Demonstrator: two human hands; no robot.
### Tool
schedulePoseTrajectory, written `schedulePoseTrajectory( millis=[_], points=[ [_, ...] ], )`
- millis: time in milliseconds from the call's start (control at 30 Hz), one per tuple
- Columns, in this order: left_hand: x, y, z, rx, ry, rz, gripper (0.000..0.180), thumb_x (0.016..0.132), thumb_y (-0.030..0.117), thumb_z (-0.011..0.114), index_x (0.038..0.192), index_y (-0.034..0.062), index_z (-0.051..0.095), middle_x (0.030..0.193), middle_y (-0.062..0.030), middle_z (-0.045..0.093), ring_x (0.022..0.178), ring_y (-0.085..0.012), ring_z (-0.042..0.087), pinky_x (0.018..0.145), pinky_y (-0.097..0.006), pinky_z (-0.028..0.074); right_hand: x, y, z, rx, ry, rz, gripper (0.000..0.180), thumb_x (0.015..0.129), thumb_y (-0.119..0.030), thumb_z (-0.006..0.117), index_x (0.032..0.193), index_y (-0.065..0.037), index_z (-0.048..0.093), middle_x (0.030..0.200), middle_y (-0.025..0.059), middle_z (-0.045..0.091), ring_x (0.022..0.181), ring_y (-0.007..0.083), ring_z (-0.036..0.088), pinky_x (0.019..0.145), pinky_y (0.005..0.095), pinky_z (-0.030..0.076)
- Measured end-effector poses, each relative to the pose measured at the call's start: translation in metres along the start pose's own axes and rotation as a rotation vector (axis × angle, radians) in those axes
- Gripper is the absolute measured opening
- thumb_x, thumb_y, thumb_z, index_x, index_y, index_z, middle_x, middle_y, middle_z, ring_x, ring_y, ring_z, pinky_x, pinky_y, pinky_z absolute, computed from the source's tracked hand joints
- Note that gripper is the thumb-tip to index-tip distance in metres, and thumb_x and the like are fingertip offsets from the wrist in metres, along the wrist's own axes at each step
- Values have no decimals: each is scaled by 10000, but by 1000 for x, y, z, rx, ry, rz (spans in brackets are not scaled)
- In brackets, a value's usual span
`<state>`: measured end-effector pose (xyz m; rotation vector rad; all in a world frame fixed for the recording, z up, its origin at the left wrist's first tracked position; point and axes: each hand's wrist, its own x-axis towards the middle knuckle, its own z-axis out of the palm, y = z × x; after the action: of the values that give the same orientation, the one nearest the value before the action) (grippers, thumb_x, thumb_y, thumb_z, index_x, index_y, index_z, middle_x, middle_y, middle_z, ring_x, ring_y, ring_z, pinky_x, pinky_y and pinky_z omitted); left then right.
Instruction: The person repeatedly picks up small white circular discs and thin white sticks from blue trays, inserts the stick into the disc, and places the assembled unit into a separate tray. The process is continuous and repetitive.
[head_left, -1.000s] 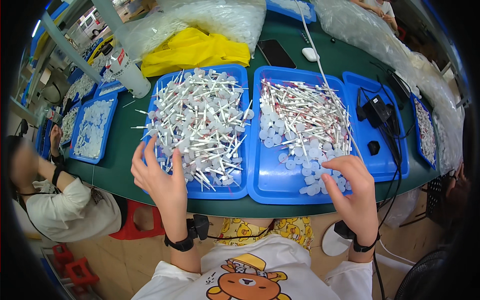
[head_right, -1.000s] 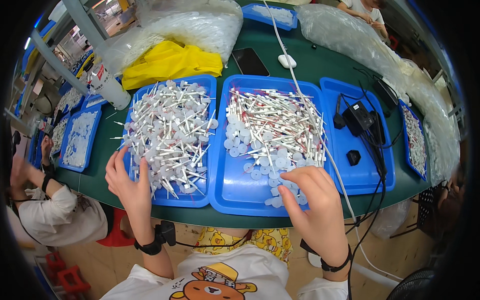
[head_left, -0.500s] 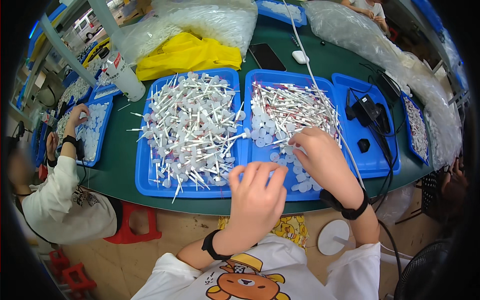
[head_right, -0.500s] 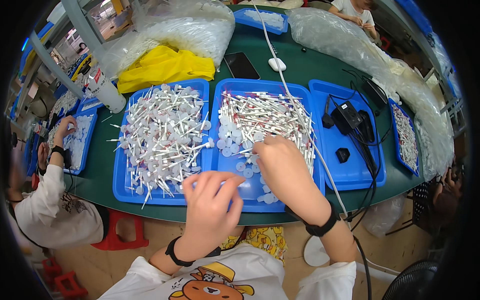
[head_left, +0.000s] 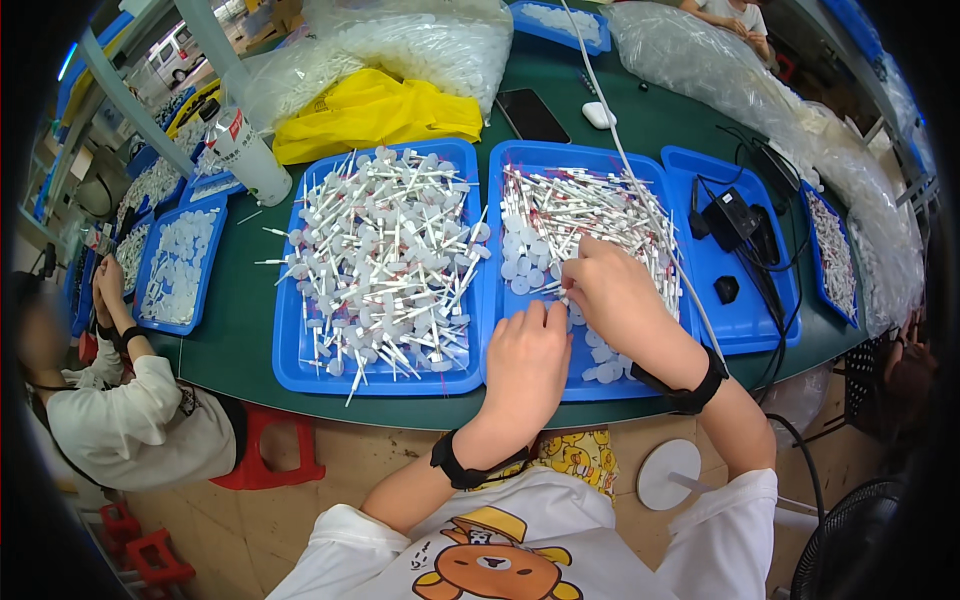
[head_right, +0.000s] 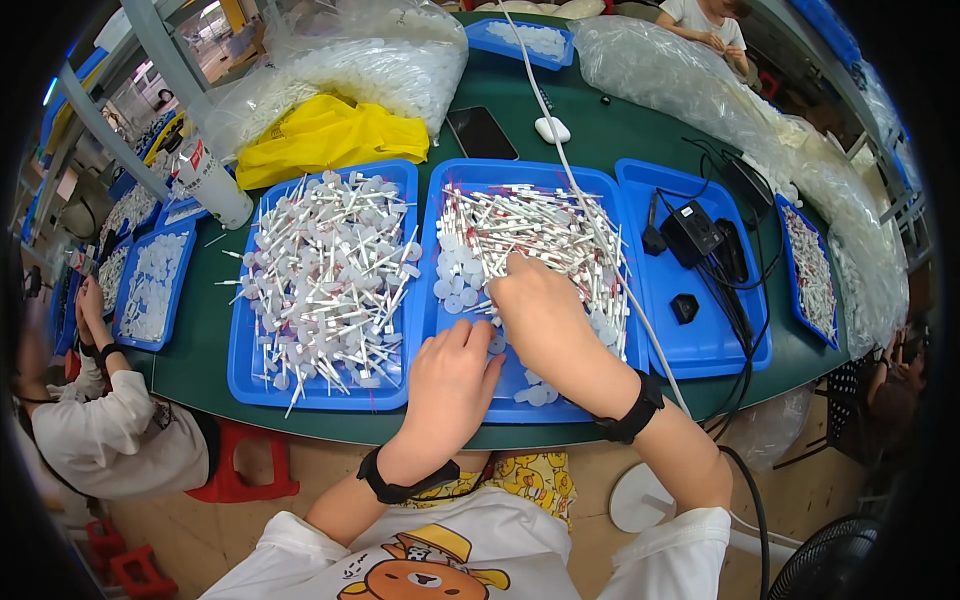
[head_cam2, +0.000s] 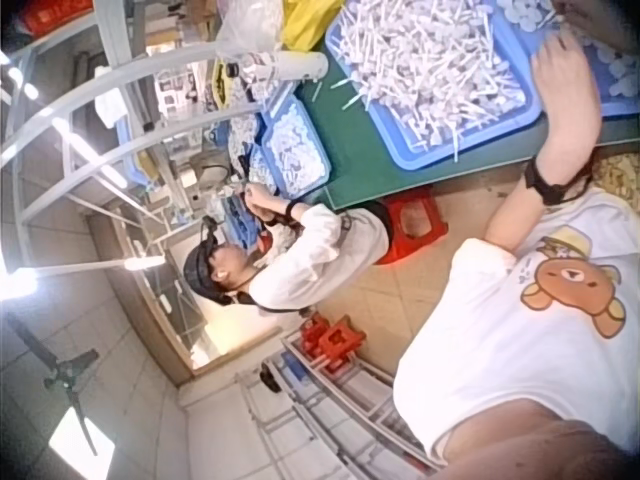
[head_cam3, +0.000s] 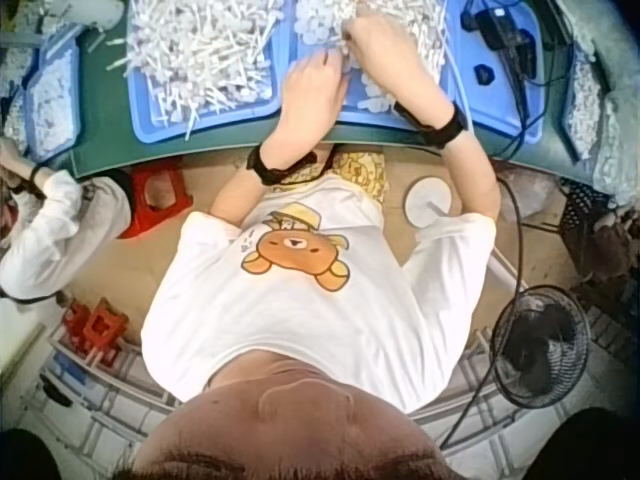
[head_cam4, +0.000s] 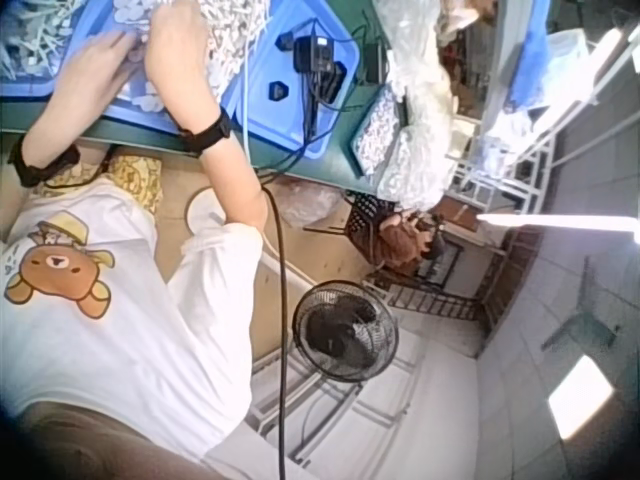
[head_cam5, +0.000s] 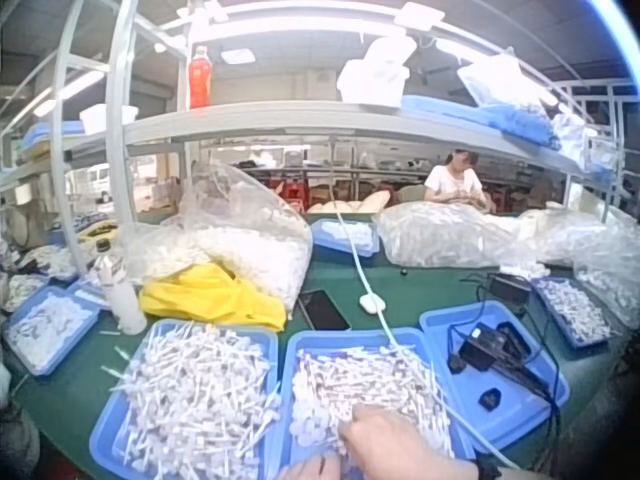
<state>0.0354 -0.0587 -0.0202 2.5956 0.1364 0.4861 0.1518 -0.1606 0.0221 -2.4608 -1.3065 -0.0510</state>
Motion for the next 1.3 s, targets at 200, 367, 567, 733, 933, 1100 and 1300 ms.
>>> schedulePoseTrajectory(
  millis=[200, 367, 567, 733, 933, 1100, 1300],
  points=[
    [-1, -3, 1, -67, 72, 16, 228, 801, 92, 736, 951, 8, 585, 875, -135, 588, 808, -334, 607, 736, -431, 478, -1, -5, -6, 105, 84, 47, 99, 825, -46, 661, 916, -8, 648, 929, 159, 605, 934, 355, 610, 785, 445, 513],
    [-5, 0, -29, -476, -18, -147, 227, 849, 41, 711, 1043, -17, 608, 983, -127, 655, 849, -244, 640, 794, -347, 512, -11, -15, -31, 425, 204, 18, 117, 879, -64, 654, 976, -13, 612, 1002, 127, 632, 1021, 314, 591, 858, 399, 484],
    [-13, -11, -61, -1136, -85, -274, 301, 955, 50, 633, 1237, -47, 590, 1162, -127, 662, 988, -153, 619, 909, -317, 498, -45, -38, -46, 577, 295, 146, 157, 855, 2, 679, 1006, 0, 639, 957, 116, 679, 874, 299, 650, 798, 372, 508],
    [-18, -19, -74, -1663, -236, -448, 323, 1004, 136, 581, 1281, -21, 532, 1205, -172, 647, 1044, -210, 626, 966, -368, 492, -62, -54, -57, 467, 322, 28, 230, 803, 65, 684, 1023, 5, 659, 937, 99, 707, 805, 232, 652, 784, 340, 490],
    [-21, -21, -71, -1844, -269, -410, 302, 1014, 153, 564, 1264, -9, 516, 1200, -180, 644, 1041, -233, 624, 970, -381, 492, -67, -60, -53, 355, 340, -148, 355, 732, 115, 707, 1053, -36, 704, 886, 56, 685, 762, 225, 601, 684, 330, 451],
    [-22, -21, -73, -1795, -216, -414, 301, 1012, 153, 562, 1261, -10, 512, 1199, -181, 643, 1041, -234, 620, 968, -376, 485, -73, -57, -52, 298, 322, -183, 475, 694, 64, 711, 1155, -48, 697, 881, 42, 629, 761, 231, 562, 673, 346, 433],
    [-22, -19, -72, -1707, -200, -362, 320, 1000, 164, 582, 1263, -4, 509, 1198, -175, 645, 1044, -224, 616, 972, -370, 471, -75, -58, -54, 282, 309, -207, 509, 664, 66, 705, 1164, -26, 689, 887, 47, 615, 759, 233, 553, 676, 348, 430]
  ],
)
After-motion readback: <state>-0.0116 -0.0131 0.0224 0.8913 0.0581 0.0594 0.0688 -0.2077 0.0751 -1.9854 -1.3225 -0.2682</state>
